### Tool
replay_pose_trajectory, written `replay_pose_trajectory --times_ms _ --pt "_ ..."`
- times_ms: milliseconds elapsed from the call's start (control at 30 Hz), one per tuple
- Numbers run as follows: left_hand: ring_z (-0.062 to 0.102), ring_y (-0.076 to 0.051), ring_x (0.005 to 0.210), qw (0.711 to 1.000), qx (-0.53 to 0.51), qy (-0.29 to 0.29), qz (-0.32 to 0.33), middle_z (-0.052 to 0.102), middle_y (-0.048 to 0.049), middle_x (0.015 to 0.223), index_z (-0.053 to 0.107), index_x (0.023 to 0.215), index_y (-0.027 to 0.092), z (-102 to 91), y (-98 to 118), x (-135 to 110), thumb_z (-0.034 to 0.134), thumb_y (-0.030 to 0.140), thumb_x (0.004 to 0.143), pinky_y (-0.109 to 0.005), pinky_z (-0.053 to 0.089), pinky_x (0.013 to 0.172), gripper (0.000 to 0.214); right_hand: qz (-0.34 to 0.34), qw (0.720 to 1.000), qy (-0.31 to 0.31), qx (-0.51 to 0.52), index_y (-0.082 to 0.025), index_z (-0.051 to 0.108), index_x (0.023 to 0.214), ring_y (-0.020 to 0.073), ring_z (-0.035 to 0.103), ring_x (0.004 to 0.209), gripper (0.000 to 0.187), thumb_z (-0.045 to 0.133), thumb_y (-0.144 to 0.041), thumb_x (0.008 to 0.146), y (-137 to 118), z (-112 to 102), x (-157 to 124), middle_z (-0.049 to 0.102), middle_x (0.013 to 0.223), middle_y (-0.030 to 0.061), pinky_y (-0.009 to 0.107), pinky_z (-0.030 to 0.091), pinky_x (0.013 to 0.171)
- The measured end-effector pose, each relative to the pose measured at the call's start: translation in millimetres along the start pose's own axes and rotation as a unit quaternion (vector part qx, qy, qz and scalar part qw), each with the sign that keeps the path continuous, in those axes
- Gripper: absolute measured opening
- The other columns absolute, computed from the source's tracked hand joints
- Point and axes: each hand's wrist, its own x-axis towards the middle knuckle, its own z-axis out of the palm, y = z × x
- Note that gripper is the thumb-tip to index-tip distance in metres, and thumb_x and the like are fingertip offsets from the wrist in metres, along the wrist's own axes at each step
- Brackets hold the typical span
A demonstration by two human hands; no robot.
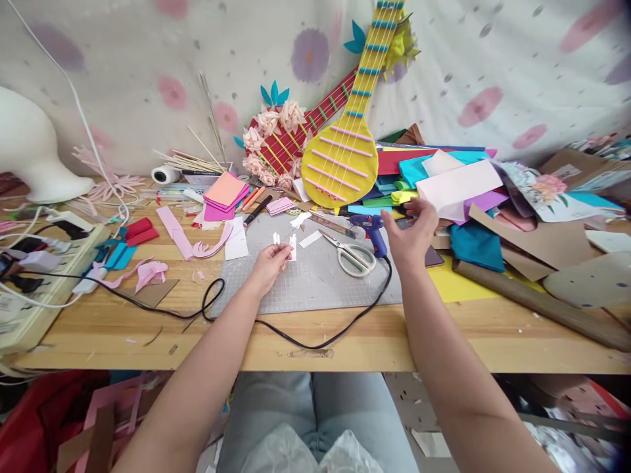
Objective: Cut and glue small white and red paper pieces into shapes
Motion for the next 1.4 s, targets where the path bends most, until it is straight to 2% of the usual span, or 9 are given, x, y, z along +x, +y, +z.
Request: replay_pose_trajectory --times_ms 67,167,300,400,533,733,967,1200,1400 --pt "0.028 0.002 0.037 1.000 -0.012 -0.011 -0.009 0.051 0.0031 0.055 0.056 0.069 0.011 -0.6 0.0 0.2 0.069 0.027 0.061 -0.017 0.016 0.038 0.023 -0.024 0.996 -0.017 0.080 -0.017 0.050 0.104 0.0186 0.053 0.085 0.041 0.054 -0.045 0.075 -20.9 -3.3 -1.1 0.057 0.095 0.0118 0.034 0.042 0.077" --pt "0.028 0.002 0.038 0.999 -0.029 -0.031 -0.022 0.051 0.0028 0.056 0.058 0.073 0.010 -1.8 -0.3 0.4 0.071 0.028 0.060 -0.017 0.016 0.038 0.025 -0.003 0.966 -0.182 0.183 -0.019 0.053 0.085 0.0142 0.054 0.067 0.024 0.052 -0.042 0.077 -46.6 14.4 -13.7 0.058 0.074 0.0031 0.031 0.043 0.067" --pt "0.029 0.002 0.039 0.998 -0.036 -0.042 -0.022 0.051 0.0027 0.057 0.059 0.072 0.010 -2.4 0.5 -0.9 0.071 0.029 0.059 -0.016 0.017 0.038 0.026 0.140 0.848 -0.406 0.312 -0.020 0.051 0.072 0.0106 0.050 0.052 0.026 0.058 -0.044 0.070 -64.0 58.6 -38.3 0.055 0.056 -0.0017 0.025 0.041 0.054" --pt "0.028 0.002 0.039 0.998 -0.039 -0.037 -0.018 0.050 0.0027 0.056 0.058 0.071 0.010 -1.9 1.1 -1.8 0.071 0.028 0.059 -0.016 0.017 0.039 0.025 0.232 0.791 -0.442 0.354 -0.019 0.050 0.075 0.0079 0.049 0.051 0.030 0.062 -0.044 0.066 -71.2 79.9 -49.9 0.057 0.061 -0.0018 0.023 0.041 0.052" --pt "0.029 0.002 0.038 0.998 -0.043 -0.033 -0.015 0.051 0.0027 0.056 0.056 0.069 0.011 -1.0 0.1 -1.6 0.071 0.028 0.059 -0.017 0.016 0.039 0.025 0.270 0.753 -0.442 0.406 -0.019 0.049 0.088 0.0070 0.052 0.055 0.043 0.070 -0.041 0.058 -79.0 87.9 -56.8 0.058 0.068 -0.0038 0.023 0.043 0.056" --pt "0.030 0.001 0.038 1.000 -0.006 -0.025 0.002 0.051 0.0028 0.055 0.056 0.070 0.012 0.8 -0.7 -1.9 0.069 0.030 0.061 -0.018 0.016 0.040 0.024 0.265 0.764 -0.412 0.420 -0.019 0.043 0.089 0.0071 0.050 0.051 0.052 0.076 -0.035 0.050 -84.1 89.0 -62.9 0.054 0.058 -0.0079 0.023 0.042 0.055" --pt "0.031 0.000 0.040 1.000 0.010 -0.008 0.016 0.051 0.0033 0.055 0.054 0.071 0.013 2.3 0.9 -3.5 0.069 0.032 0.060 -0.019 0.018 0.041 0.027 0.298 0.738 -0.433 0.423 -0.019 0.045 0.085 0.0090 0.056 0.059 0.044 0.062 -0.053 0.064 -82.2 87.6 -63.5 0.058 0.067 -0.0016 0.025 0.046 0.060" --pt "0.030 -0.001 0.041 0.999 0.038 0.003 0.022 0.051 0.0035 0.057 0.054 0.071 0.014 3.8 1.0 -5.1 0.068 0.034 0.062 -0.020 0.019 0.042 0.026 0.152 0.838 -0.418 0.316 -0.020 0.044 0.095 0.0096 0.054 0.063 0.048 0.067 -0.045 0.061 -76.8 88.7 -66.7 0.057 0.073 -0.0030 0.026 0.044 0.064" --pt "0.030 -0.002 0.041 0.998 0.058 0.011 0.029 0.051 0.0041 0.057 0.053 0.074 0.014 2.9 -2.1 -3.9 0.066 0.035 0.064 -0.020 0.019 0.042 0.027 0.120 0.850 -0.424 0.289 -0.021 0.040 0.099 0.0108 0.055 0.066 0.046 0.064 -0.041 0.064 -81.1 82.6 -66.3 0.056 0.074 -0.0034 0.028 0.045 0.067"
